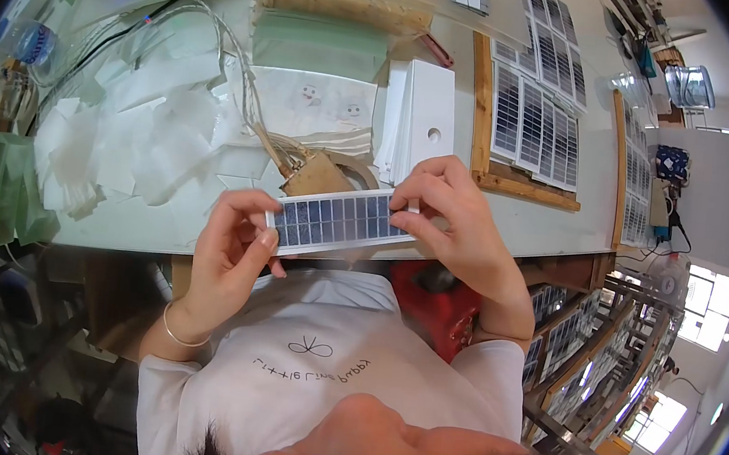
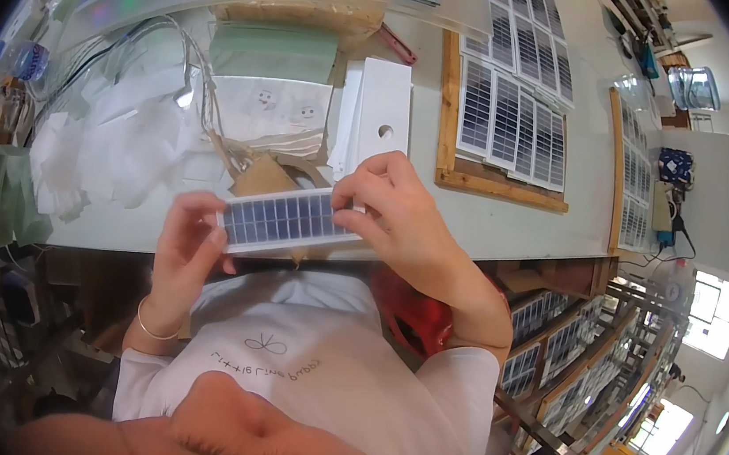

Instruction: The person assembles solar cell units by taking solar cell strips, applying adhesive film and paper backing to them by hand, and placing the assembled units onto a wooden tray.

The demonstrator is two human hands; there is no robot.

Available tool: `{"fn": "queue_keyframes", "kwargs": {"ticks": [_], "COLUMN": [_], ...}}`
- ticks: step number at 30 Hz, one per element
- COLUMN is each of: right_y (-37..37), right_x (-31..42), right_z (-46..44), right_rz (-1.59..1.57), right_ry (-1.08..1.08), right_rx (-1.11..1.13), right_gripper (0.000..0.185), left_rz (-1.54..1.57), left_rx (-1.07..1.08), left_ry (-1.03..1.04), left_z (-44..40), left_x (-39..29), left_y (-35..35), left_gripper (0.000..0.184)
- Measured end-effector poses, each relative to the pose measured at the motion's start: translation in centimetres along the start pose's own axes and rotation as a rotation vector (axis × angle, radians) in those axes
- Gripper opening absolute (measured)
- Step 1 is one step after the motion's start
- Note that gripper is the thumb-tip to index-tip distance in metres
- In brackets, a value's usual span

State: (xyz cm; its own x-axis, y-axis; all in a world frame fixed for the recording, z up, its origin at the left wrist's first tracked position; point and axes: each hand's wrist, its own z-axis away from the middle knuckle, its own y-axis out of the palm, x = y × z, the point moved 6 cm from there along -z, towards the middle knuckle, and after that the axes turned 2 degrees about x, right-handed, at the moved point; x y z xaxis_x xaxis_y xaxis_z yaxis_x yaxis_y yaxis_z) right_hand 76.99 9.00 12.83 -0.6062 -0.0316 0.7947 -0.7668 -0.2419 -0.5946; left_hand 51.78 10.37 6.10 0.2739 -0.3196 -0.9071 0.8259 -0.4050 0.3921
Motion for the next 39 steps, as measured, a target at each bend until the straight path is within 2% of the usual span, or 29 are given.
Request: {"fn": "queue_keyframes", "kwargs": {"ticks": [1, 2, 4, 6, 8, 13, 15, 24, 31, 32, 34, 36, 37, 39], "right_y": [0.5, 0.8, 1.3, 1.7, 2.3, 3.0, 2.9, 2.1, 1.5, 1.4, 1.4, 0.9, 0.7, 0.3], "right_x": [-0.4, -0.6, 0.0, 0.2, 0.2, 0.2, 0.2, -1.3, -1.8, -1.8, -2.1, -1.1, -1.1, -0.4], "right_z": [0.1, 0.1, 0.2, -0.1, -0.1, 0.3, 0.6, 2.2, 3.4, 3.4, 3.4, 3.3, 3.1, 3.6], "right_rz": [0.019, 0.015, 0.030, 0.025, 0.020, -0.057, -0.040, 0.036, 0.090, 0.091, -0.047, -0.208, -0.134, -0.476], "right_ry": [0.044, 0.051, -0.089, -0.114, -0.136, -0.247, -0.258, -0.281, -0.245, -0.247, -0.188, -0.096, -0.245, 0.072], "right_rx": [0.048, 0.048, -0.007, 0.019, 0.044, -0.033, -0.052, -0.191, -0.235, -0.239, -0.168, -0.080, -0.020, 0.206], "right_gripper": [0.017, 0.017, 0.025, 0.027, 0.030, 0.031, 0.031, 0.025, 0.029, 0.029, 0.034, 0.043, 0.047, 0.046], "left_rz": [-0.077, -0.137, -0.157, -0.180, -0.251, -0.277, -0.378, -0.619, -0.616, -0.573, -0.439, -0.448, -0.557, -0.701], "left_rx": [0.050, 0.045, 0.021, -0.002, -0.011, -0.026, -0.008, 0.094, 0.104, 0.130, 0.167, 0.064, 0.095, 0.200], "left_ry": [-0.089, -0.087, -0.099, -0.104, -0.010, 0.018, 0.109, 0.210, 0.240, 0.169, 0.041, 0.074, 0.237, 0.417], "left_z": [0.1, 0.2, 0.4, 0.6, 0.9, 1.2, 1.2, 0.4, 0.0, 0.0, 0.2, 0.6, 0.8, 1.1], "left_x": [0.5, 0.2, -0.1, 0.0, -0.4, -0.1, -0.2, -1.2, -1.3, -1.3, -0.9, -2.0, -2.3, -3.5], "left_y": [0.0, -0.1, -0.3, -0.7, -1.2, -1.8, -1.7, 0.7, 1.8, 1.8, 1.3, 1.6, 1.6, 2.2], "left_gripper": [0.020, 0.012, 0.012, 0.012, 0.012, 0.011, 0.010, 0.015, 0.017, 0.018, 0.020, 0.021, 0.021, 0.023]}}
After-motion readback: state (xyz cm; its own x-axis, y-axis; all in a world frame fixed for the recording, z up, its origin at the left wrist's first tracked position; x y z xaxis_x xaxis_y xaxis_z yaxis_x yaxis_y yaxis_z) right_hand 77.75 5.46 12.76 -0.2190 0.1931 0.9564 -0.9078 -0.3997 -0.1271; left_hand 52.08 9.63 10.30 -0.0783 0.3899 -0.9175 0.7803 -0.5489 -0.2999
